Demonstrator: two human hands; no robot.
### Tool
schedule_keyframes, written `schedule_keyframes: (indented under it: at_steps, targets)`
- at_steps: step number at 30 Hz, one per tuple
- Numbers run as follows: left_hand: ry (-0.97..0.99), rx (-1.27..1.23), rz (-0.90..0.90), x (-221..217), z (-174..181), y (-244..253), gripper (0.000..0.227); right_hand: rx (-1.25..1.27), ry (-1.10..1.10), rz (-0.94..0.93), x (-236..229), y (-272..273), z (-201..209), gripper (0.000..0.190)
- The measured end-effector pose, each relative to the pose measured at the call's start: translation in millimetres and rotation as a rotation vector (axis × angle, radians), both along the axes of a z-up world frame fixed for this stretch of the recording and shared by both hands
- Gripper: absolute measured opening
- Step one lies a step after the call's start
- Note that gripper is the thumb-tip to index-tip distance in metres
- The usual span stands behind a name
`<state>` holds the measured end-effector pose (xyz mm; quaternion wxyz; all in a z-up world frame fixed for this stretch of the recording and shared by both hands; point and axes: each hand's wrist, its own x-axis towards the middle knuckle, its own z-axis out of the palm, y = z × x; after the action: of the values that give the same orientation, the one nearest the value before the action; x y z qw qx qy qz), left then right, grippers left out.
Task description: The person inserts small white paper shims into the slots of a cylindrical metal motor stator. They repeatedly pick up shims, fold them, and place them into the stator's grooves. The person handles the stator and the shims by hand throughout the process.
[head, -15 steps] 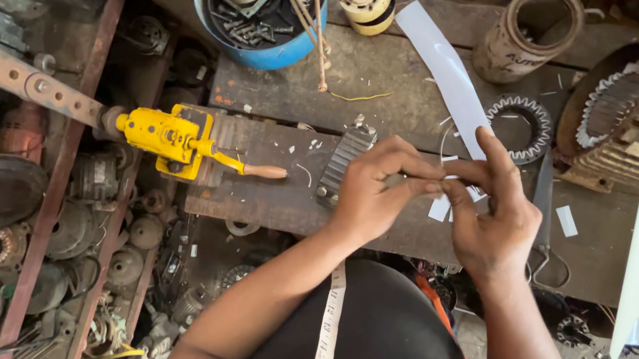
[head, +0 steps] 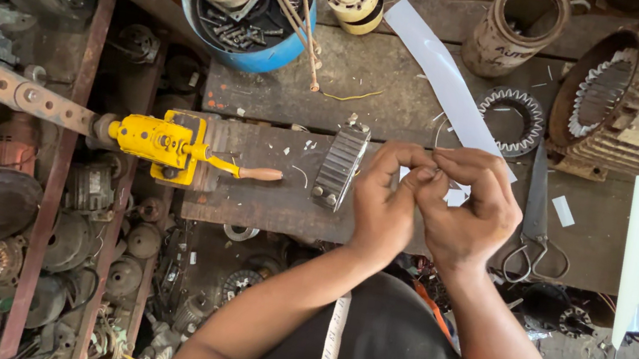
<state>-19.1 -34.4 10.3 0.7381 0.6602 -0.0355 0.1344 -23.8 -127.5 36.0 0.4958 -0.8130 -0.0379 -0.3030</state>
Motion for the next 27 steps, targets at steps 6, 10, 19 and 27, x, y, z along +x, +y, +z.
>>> schedule_keyframes:
  at_steps: [6,10,19,27]
  targets:
    - [-0.104,0.083,0.174,1.3,-3.0,-13.5,0.004,-0.055,-0.118,-0.053,2.3,-0.6,-17.9,0.014]
    - [-0.162,0.051,0.222,3.2,-1.4,-8.0,0.002,0.178,-0.123,-0.113,15.4,-23.5,-28.8,0.011]
    - [-0.14,0.113,0.021,1.1,10.7,-5.8,0.01,0.191,-0.025,0.118,-2.2,-23.6,-18.3,0.01]
    - [-0.225,0.137,0.171,3.6,-18.5,-16.0,0.011,0.055,-0.044,-0.04,-2.5,-6.2,-24.1,0.014]
